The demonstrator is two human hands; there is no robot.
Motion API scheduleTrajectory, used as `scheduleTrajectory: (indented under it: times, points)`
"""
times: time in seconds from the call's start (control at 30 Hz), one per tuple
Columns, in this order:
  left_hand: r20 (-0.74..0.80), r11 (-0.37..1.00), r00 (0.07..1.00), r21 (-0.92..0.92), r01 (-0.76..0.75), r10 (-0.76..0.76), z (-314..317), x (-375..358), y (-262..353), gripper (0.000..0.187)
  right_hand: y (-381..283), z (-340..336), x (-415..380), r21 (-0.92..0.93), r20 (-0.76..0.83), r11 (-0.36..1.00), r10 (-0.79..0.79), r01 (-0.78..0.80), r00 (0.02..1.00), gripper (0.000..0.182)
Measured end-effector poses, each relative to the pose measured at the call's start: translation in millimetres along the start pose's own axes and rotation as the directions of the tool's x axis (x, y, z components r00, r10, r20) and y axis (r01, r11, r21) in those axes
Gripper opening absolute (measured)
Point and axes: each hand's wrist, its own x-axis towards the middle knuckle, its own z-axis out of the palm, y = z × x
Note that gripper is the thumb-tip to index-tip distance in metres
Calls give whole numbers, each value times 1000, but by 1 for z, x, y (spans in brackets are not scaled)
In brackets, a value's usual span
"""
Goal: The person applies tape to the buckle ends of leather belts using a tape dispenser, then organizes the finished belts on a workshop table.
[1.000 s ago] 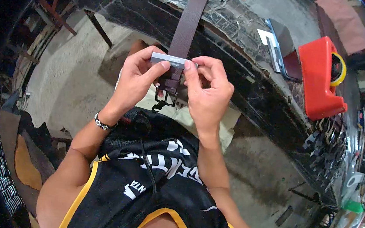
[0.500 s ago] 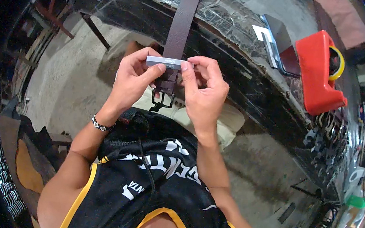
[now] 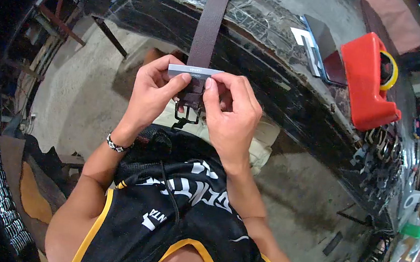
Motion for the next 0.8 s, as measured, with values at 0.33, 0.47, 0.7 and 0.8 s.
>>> scheduleTrajectory:
  times: [0.33,0.47,0.7,0.8]
  points:
    - [11,1000,1000,-11,-5,5,1,0,-1,13,14,-4,9,3,72,995,94,-95,993,28]
    - [8,999,1000,27,-19,19,1,0,-1,13,7,0,7,31,-79,996,87,-85,993,20]
    - [4,999,1000,32,-16,16,2,-1,0,13,-7,0,-1,-58,-30,997,42,-44,999,12]
    - [1,1000,1000,17,-13,13,0,0,-1,12,8,8,2,23,48,991,132,-134,990,14]
